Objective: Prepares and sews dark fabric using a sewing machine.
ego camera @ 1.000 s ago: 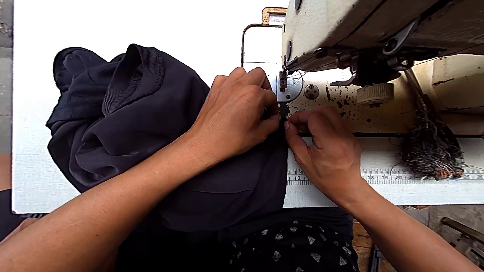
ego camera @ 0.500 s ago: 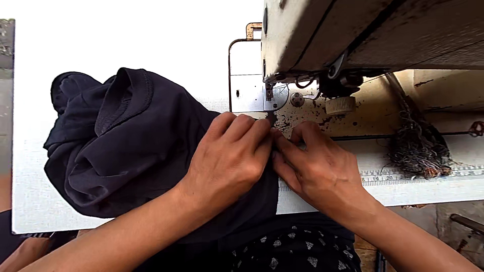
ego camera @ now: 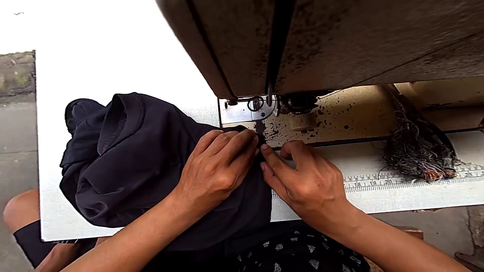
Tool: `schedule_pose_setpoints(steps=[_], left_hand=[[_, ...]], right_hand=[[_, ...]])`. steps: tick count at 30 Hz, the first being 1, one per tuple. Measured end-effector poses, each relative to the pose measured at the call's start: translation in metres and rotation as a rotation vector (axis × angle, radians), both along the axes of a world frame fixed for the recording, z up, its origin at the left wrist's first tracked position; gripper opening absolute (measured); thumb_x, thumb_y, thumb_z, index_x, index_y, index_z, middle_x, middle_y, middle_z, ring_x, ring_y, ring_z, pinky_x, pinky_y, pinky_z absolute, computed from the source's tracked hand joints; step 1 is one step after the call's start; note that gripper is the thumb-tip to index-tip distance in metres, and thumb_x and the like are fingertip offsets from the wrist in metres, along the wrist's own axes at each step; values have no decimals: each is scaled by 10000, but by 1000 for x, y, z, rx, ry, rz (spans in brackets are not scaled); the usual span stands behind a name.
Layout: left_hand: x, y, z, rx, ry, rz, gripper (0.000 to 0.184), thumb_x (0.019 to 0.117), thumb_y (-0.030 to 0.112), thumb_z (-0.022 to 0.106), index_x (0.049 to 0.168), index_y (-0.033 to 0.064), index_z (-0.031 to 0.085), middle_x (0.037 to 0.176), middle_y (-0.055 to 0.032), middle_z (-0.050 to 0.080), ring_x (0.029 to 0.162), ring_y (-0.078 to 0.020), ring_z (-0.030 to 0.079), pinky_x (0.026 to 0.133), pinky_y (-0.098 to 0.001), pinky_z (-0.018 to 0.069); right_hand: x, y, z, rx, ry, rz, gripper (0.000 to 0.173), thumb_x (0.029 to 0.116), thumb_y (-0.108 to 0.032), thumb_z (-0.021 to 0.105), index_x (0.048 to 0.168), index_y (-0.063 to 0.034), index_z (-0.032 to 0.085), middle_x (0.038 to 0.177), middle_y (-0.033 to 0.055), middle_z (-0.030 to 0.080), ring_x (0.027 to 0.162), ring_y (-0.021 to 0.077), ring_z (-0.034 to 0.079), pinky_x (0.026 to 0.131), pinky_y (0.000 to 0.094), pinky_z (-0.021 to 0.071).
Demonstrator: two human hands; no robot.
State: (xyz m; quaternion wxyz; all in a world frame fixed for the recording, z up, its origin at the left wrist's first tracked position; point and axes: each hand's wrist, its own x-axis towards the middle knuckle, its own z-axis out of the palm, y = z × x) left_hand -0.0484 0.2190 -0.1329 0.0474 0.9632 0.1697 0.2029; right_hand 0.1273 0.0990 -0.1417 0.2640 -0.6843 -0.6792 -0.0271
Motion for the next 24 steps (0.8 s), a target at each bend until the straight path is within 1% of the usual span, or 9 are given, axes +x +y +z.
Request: schedule_pose_setpoints(steps=[3,6,8,12,15,17,20,24], left_hand=[[0,0,0,-4,-3,11,202,1011,174,629,1093,62,777,1176,-109,729,1090,-226,666,975,-372,470],[0,1,1,-28,-8,12,198,1001,173,640,1090,63,779,1170,-111,732,1090,-226,668,974,-376,472],[1,1,3,-51,-9,8,200,1000,173,638,1092,63,777,1174,-113,731,1095,-227,670,978,-382,472],[4,4,5,-91,-31,4,205,994,178,636,1071,62,785,1124,-102,737,1052,-227,671,944,-382,478],[3,5,4,-111,-38,-4,212,1000,179,623,1071,57,780,1129,-103,735,1047,-230,673,931,-385,484],[3,5,2,-119,-51,-7,218,1000,179,618,1073,55,781,1131,-103,736,1040,-235,674,921,-387,485],[2,5,0,-133,-65,-9,224,1007,190,615,1082,61,782,1140,-94,737,1051,-226,675,933,-379,491],[2,5,-2,-147,-84,-13,232,1011,190,614,1094,51,780,1138,-101,736,1048,-227,677,939,-376,497]], right_hand=[[2,2,1,-13,54,-9,268,1007,-289,607,1121,-146,803,866,85,642,668,186,590,501,263,416],[7,7,7,-43,152,-51,225,982,-273,642,1021,-128,810,831,56,613,660,154,584,491,249,426],[9,13,9,-69,205,-64,222,961,-298,655,954,-127,797,815,36,597,686,143,585,509,246,431],[6,24,10,-74,245,-93,186,927,-287,679,866,-129,757,821,32,626,719,134,619,539,242,463],[2,28,9,-103,240,-106,175,930,-256,660,848,-119,731,804,21,581,689,123,585,522,231,437],[0,29,9,-123,214,-118,171,935,-244,648,843,-111,702,817,24,559,684,120,574,505,227,420],[-1,31,9,-135,181,-142,180,948,-244,631,858,-99,685,841,34,564,679,120,574,496,228,415],[-1,30,11,-157,163,-157,165,959,-249,621,889,-114,682,852,25,567,681,107,571,503,223,418]])
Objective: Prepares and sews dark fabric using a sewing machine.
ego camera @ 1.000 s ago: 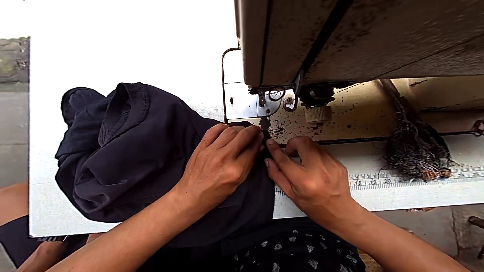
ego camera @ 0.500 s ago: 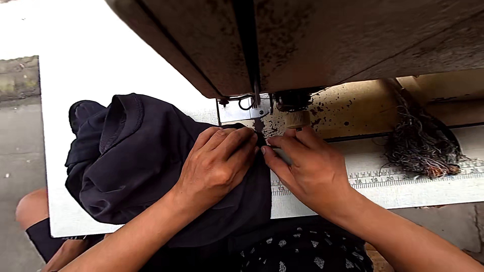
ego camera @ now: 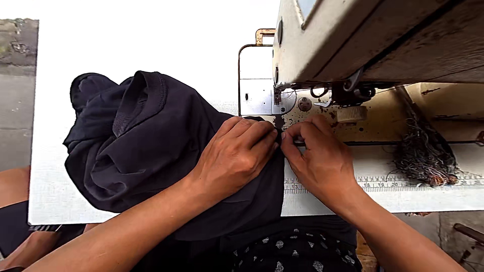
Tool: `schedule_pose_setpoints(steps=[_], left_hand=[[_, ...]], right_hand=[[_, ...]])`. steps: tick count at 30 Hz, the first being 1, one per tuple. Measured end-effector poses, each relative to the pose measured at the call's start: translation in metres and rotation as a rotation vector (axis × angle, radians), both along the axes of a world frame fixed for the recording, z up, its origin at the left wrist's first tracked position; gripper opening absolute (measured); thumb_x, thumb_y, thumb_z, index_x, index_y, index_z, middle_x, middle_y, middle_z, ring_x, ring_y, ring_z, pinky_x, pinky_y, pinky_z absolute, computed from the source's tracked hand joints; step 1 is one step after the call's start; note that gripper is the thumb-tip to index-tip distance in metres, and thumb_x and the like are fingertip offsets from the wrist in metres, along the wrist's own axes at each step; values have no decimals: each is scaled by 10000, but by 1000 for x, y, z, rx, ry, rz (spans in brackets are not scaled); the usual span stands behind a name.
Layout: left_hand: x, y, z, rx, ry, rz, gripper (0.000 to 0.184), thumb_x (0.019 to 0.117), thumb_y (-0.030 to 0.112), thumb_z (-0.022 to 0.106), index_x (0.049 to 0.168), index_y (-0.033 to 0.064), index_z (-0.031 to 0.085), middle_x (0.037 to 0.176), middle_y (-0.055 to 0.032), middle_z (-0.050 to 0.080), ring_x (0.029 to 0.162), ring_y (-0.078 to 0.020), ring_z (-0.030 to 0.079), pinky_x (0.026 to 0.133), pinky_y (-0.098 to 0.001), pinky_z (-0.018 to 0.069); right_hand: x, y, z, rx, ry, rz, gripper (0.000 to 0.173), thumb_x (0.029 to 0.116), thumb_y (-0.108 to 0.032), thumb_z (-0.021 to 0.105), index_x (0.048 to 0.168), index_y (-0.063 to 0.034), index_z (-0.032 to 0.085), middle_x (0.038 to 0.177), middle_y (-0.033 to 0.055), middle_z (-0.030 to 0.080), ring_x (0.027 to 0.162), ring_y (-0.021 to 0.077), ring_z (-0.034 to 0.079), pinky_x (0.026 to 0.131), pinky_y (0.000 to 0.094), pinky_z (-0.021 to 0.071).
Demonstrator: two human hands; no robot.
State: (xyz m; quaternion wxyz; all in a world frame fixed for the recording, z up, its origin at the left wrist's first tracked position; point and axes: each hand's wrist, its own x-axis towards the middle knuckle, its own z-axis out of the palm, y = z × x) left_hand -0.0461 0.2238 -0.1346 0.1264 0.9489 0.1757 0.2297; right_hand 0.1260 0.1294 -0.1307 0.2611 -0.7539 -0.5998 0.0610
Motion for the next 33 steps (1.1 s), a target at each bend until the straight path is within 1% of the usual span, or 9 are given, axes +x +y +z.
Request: schedule_pose_setpoints(steps=[4,10,15,18,24,26,28,31,33], left_hand=[[1,2,-1,21,5,-10,245,1016,203,607,1106,48,774,1132,-102,731,1039,-230,674,942,-374,496],[2,10,3,-28,37,-42,266,1022,228,587,1115,66,777,1143,-96,726,1023,-231,670,905,-383,501],[11,23,13,-188,34,-17,213,1010,181,586,1014,80,774,999,-78,721,917,-207,692,802,-362,543],[17,28,14,-222,67,6,193,991,165,593,997,100,774,934,-65,676,838,-188,664,694,-312,524],[22,37,22,-311,205,15,152,990,218,599,930,146,718,934,-13,551,789,-111,585,631,-250,471],[22,39,21,-320,199,11,143,985,232,618,924,145,714,927,-6,550,780,-102,578,632,-245,467],[20,38,18,-301,155,-2,146,987,225,625,925,132,720,932,-20,566,787,-109,584,645,-242,473],[18,36,12,-255,84,-19,155,993,194,618,938,103,730,946,-55,592,808,-139,598,665,-250,484],[17,34,9,-217,44,-28,163,998,171,607,945,85,734,942,-74,600,820,-169,593,678,-274,473]], right_hand=[[0,-1,-2,19,5,-14,165,943,-257,651,862,-118,686,852,27,585,696,107,586,519,228,430],[0,1,-2,-6,-3,-30,177,950,-268,632,857,-126,682,845,16,578,687,101,575,511,234,411],[-1,1,0,-11,5,-37,176,942,-271,644,854,-123,680,841,17,582,675,101,573,510,236,413],[-1,2,1,-28,3,-44,182,942,-275,643,849,-124,680,834,17,581,676,103,574,512,242,412],[-1,2,1,-45,15,-47,186,945,-287,639,841,-136,672,829,6,570,676,101,563,513,244,401],[-2,1,-1,-4,-4,-36,174,950,-274,642,865,-126,679,844,16,579,699,113,582,518,249,418],[-1,-1,-5,94,-49,22,137,963,-217,653,949,-96,718,878,55,616,734,149,627,530,257,470],[4,-3,-5,168,-135,150,162,956,-135,653,1034,-107,793,874,103,626,722,204,618,532,279,452],[8,-6,1,109,-196,210,212,970,-169,622,1078,-132,800,919,110,644,738,218,623,526,294,441]])
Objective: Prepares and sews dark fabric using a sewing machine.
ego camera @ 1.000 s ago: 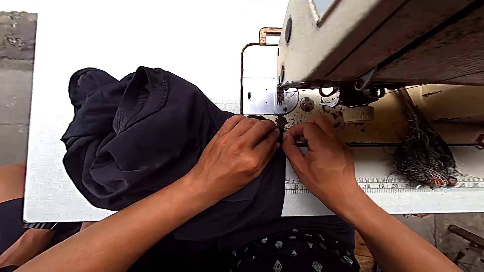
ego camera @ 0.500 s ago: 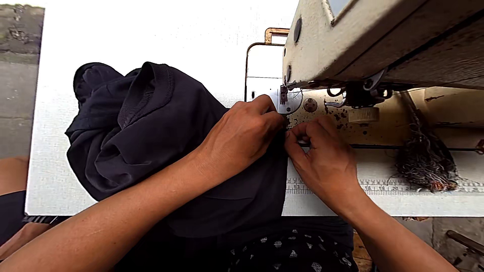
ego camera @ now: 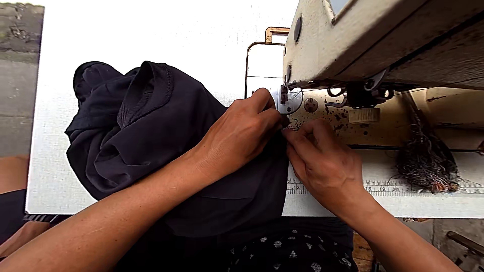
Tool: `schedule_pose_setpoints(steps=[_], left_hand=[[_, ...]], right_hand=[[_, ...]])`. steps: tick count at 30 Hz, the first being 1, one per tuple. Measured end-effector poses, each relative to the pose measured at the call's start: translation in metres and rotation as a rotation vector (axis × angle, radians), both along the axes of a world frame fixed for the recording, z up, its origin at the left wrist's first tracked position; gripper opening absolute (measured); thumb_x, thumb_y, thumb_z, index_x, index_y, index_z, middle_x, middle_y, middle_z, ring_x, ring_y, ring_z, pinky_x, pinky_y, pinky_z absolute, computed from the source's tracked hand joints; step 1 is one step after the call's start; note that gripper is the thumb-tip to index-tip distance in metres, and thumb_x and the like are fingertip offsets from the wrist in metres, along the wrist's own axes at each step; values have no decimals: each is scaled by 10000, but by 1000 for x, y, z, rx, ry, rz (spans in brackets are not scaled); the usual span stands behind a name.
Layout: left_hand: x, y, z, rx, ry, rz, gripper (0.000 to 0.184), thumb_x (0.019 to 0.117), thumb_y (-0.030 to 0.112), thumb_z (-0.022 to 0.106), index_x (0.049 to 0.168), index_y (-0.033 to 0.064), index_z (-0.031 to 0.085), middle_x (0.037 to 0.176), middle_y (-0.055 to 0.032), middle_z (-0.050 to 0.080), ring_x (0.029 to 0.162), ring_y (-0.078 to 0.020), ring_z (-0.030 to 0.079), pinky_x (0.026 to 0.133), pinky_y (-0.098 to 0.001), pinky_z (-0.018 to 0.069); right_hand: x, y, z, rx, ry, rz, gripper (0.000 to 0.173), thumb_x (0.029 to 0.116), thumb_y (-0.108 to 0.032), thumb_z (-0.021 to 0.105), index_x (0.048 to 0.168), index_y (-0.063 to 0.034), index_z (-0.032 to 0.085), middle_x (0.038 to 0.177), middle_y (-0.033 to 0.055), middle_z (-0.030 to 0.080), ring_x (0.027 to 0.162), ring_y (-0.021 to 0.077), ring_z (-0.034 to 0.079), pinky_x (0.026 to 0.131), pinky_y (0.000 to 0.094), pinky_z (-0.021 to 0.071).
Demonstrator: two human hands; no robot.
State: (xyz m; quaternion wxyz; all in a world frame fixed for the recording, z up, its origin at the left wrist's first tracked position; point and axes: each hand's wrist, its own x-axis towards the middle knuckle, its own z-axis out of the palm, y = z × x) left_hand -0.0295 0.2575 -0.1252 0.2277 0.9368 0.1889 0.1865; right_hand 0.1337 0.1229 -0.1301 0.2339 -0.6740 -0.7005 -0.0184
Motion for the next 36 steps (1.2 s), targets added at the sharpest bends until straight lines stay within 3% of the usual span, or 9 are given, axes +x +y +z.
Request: schedule_pose_setpoints(steps=[5,9,12,16,19,24,28,32,36], left_hand=[[-5,-4,-2,-7,-19,2,199,1005,178,608,1057,86,776,998,-79,667,909,-188,646,779,-311,530],[-7,-4,3,-40,43,42,186,987,220,619,1030,134,779,1042,-53,639,936,-178,608,779,-328,495],[-7,-2,3,-45,70,53,178,978,256,612,996,160,761,969,-15,623,910,-169,596,763,-344,470],[-4,1,6,-65,67,74,171,957,254,622,952,161,766,918,18,632,864,-116,608,755,-316,477],[-1,2,8,-58,107,73,177,968,271,602,930,162,736,877,19,599,833,-128,591,726,-328,456],[-5,3,6,-49,134,62,171,982,299,602,959,185,727,920,25,605,867,-142,593,754,-376,451],[-13,3,10,36,123,84,213,990,321,619,1048,176,763,1046,-25,642,890,-201,573,750,-404,420],[-14,-2,11,150,118,70,190,1006,248,597,963,133,742,1032,-64,676,941,-262,613,785,-437,458],[-14,-5,11,286,114,34,151,1011,181,592,972,97,711,1054,-97,682,1024,-294,634,839,-444,477]], right_hand=[[-8,-10,7,-88,-122,-13,366,1015,-362,564,1178,-114,778,940,124,653,682,235,608,486,315,431],[-15,-12,4,-66,-202,-52,379,1033,-350,526,1188,-112,777,908,119,655,641,234,586,476,311,404],[-17,-13,3,-69,-214,-56,381,1041,-337,511,1203,-111,771,916,113,664,638,232,584,477,307,404],[-12,-11,1,-70,-96,-29,370,1021,-333,544,1197,-98,770,882,94,625,649,205,579,475,282,407],[-5,-10,-2,-97,15,-1,381,1007,-351,563,1215,-100,759,871,72,583,665,180,567,483,265,404],[-8,-13,-4,-58,-116,-22,368,1039,-337,522,1215,-128,768,865,101,628,644,224,575,482,299,397],[-10,-13,-3,-52,-152,-34,365,1044,-336,517,1212,-136,772,856,95,640,640,226,577,481,303,392],[-9,-14,-4,-51,-135,-29,362,1042,-337,520,1212,-143,773,869,98,645,660,225,588,485,301,398],[-9,-14,-5,-56,-134,-30,368,1046,-340,513,1220,-143,771,877,97,646,669,225,590,489,298,398]])
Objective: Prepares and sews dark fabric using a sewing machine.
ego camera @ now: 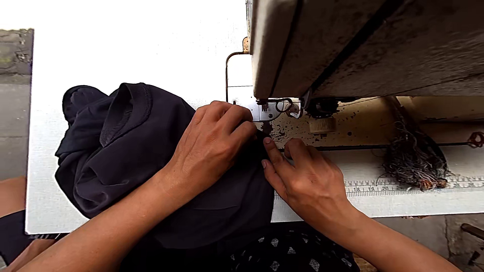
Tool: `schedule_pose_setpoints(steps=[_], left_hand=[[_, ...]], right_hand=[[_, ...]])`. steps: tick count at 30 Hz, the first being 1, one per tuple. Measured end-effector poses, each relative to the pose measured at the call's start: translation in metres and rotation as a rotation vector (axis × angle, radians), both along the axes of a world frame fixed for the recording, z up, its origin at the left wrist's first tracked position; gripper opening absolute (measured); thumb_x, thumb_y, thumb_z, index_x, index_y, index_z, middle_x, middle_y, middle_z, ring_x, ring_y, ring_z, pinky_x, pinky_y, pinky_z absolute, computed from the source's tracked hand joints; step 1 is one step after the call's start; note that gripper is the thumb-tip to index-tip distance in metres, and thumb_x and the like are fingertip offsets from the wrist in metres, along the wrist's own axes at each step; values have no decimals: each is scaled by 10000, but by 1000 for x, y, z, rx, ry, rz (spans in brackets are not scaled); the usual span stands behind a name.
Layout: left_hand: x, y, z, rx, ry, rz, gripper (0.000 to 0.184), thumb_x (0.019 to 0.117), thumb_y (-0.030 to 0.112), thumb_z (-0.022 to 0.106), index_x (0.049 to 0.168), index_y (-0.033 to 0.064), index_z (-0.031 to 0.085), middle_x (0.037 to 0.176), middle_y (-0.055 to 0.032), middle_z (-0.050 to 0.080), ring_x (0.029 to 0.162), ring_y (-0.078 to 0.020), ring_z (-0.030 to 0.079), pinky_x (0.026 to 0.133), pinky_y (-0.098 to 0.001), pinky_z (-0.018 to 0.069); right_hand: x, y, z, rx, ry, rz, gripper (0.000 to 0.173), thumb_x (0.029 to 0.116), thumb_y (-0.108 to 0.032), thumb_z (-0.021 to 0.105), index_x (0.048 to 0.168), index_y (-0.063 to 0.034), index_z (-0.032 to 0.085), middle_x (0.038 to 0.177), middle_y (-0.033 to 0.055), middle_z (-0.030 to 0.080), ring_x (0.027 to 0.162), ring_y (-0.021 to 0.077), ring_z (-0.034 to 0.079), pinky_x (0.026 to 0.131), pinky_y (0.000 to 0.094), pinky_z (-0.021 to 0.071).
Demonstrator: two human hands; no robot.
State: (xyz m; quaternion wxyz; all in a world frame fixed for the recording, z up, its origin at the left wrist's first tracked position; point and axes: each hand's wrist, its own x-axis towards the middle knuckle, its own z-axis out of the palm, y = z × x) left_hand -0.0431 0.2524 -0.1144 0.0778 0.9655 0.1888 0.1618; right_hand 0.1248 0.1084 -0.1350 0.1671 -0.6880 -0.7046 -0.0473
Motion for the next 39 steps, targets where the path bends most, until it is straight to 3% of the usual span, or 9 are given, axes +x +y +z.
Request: schedule_pose_setpoints(steps=[3,6,8,14,23,31,39], left_hand=[[4,-2,3,121,-14,-65,118,1006,117,588,1002,64,693,1008,-116,683,994,-295,635,811,-427,455],[9,1,3,-4,3,-63,162,1015,175,566,1012,77,696,867,-70,658,882,-264,621,782,-422,439],[11,6,3,-138,28,-35,224,1016,255,561,1063,111,726,885,-40,668,865,-244,608,762,-422,442],[14,13,-2,-237,63,-29,205,991,269,566,1003,159,739,831,-10,620,815,-229,580,722,-417,426],[14,14,0,-273,65,-22,209,990,275,564,955,174,744,788,21,585,789,-194,543,706,-389,389],[15,15,-2,-269,57,-24,219,1003,281,559,946,168,738,798,9,595,803,-207,558,710,-400,395],[15,16,-2,-264,52,-36,226,1008,273,552,944,164,740,782,8,591,799,-210,563,712,-400,398]], right_hand=[[0,0,0,7,-1,-5,363,1041,-337,514,1180,-135,783,872,99,646,661,229,592,485,303,397],[-1,0,0,6,1,-4,361,1040,-333,515,1155,-124,786,870,99,642,658,228,590,488,305,401],[-1,0,0,-1,5,-7,364,1041,-337,516,1189,-134,779,866,94,641,664,226,592,493,302,406],[3,0,-2,20,134,-13,338,1024,-334,559,1194,-146,784,839,68,601,662,188,572,490,272,399],[1,0,1,152,214,-77,205,971,-242,663,975,-105,816,766,58,605,634,152,567,498,244,411],[4,18,2,33,404,-182,175,916,-273,695,836,-126,747,805,-5,585,684,72,575,512,199,422],[1,23,1,11,312,-178,160,939,-245,649,864,-111,693,805,20,551,662,113,563,484,226,402]])
